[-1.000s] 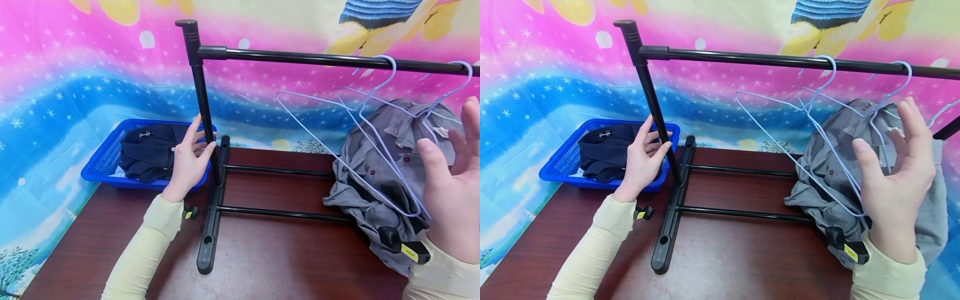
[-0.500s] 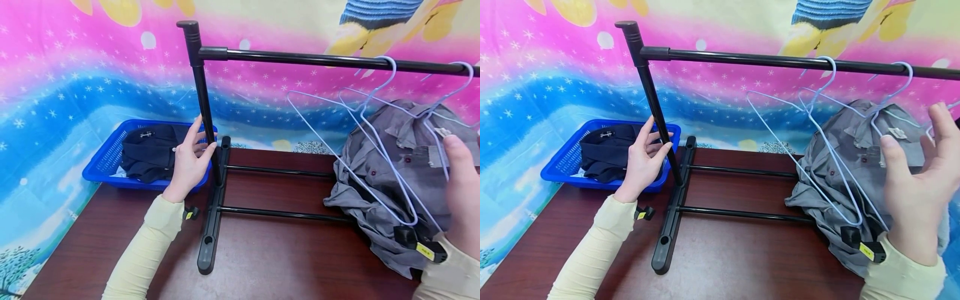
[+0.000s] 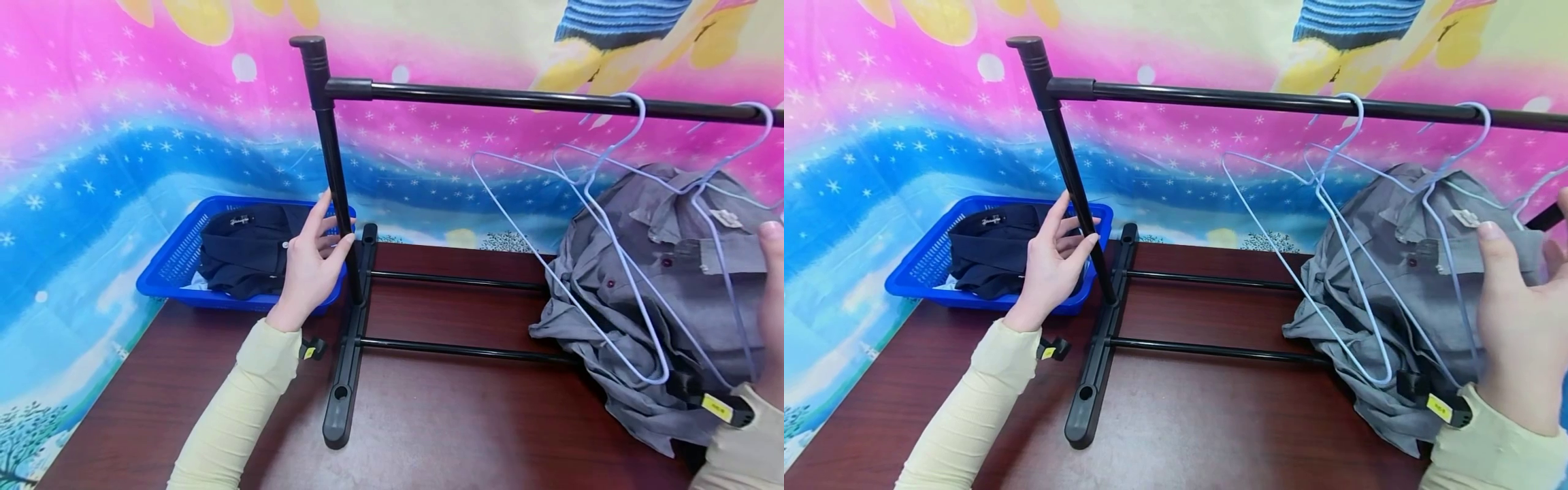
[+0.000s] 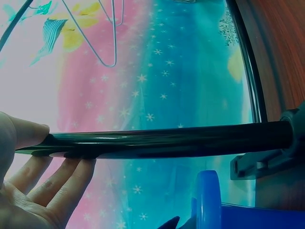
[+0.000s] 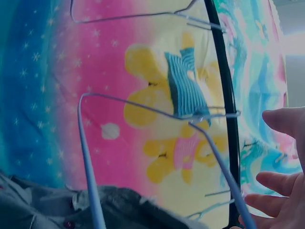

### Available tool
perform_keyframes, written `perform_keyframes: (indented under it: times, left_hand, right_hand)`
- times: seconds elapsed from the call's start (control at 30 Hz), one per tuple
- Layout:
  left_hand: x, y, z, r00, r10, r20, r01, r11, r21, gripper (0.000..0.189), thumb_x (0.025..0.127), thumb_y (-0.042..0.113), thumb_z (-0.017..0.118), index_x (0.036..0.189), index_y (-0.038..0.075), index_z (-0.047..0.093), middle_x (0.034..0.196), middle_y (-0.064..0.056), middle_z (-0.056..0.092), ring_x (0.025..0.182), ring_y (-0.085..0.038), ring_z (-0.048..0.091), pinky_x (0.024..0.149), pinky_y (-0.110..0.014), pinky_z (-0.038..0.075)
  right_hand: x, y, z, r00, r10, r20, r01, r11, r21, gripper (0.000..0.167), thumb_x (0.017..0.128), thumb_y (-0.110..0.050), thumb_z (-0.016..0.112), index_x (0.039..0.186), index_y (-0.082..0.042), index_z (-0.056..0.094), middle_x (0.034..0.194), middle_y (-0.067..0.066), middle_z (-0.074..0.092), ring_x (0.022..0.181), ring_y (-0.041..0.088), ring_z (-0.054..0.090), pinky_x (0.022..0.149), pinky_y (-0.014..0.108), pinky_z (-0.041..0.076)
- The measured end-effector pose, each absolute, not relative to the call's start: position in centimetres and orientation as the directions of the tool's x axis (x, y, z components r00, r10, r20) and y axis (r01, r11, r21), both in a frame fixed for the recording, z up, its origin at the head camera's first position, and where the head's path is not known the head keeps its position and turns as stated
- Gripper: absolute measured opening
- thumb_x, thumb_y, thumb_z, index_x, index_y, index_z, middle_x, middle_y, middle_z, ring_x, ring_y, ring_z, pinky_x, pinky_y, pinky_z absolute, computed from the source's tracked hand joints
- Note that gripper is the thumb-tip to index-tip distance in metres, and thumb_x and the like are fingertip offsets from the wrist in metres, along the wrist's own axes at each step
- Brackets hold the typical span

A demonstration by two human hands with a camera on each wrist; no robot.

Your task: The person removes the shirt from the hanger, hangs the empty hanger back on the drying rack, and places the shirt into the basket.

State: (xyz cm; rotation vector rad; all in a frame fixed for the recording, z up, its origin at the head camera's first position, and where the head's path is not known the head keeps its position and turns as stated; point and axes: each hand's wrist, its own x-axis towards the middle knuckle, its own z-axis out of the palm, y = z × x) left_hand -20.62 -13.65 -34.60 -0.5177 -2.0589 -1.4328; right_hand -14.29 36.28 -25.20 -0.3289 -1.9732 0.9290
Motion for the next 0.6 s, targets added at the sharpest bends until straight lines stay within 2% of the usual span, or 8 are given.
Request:
perform_keyframes:
  times: [0.23, 0.37, 0.6]
  left_hand:
    - [-20.6, -13.7, -34.7, -0.764, -0.014, 0.645, 0.599, 0.358, 0.716, 0.076, 0.099, 0.008, 0.068, 0.16, 0.035, 0.033, 0.126, -0.003, 0.069, 0.098, -0.022, 0.073, 0.084, -0.037, 0.058]
    - [-20.6, -13.6, -34.7, -0.766, -0.015, 0.642, 0.597, 0.352, 0.721, 0.075, 0.099, 0.008, 0.068, 0.16, 0.035, 0.033, 0.126, -0.003, 0.069, 0.098, -0.022, 0.073, 0.084, -0.037, 0.058]
    - [-20.5, -13.7, -34.6, -0.764, -0.016, 0.645, 0.599, 0.358, 0.717, 0.076, 0.099, 0.008, 0.068, 0.16, 0.033, 0.033, 0.126, -0.004, 0.069, 0.098, -0.022, 0.073, 0.084, -0.038, 0.058]
  right_hand:
    - [-14.7, 37.8, -25.7, -0.562, 0.456, 0.69, -0.153, 0.763, -0.628, 0.043, 0.109, -0.018, 0.05, 0.15, -0.006, 0.05, 0.152, 0.008, 0.049, 0.136, 0.004, 0.041, 0.114, 0.021, 0.021]
    - [-15.1, 38.6, -26.0, -0.563, 0.471, 0.679, -0.139, 0.756, -0.64, 0.041, 0.109, -0.018, 0.05, 0.148, -0.007, 0.053, 0.151, 0.006, 0.05, 0.135, 0.003, 0.042, 0.113, 0.02, 0.021]
    - [-15.5, 39.5, -26.0, -0.602, 0.492, 0.629, -0.074, 0.75, -0.657, 0.043, 0.109, -0.023, 0.047, 0.148, -0.004, 0.052, 0.152, 0.006, 0.049, 0.133, 0.001, 0.04, 0.114, 0.023, 0.021]
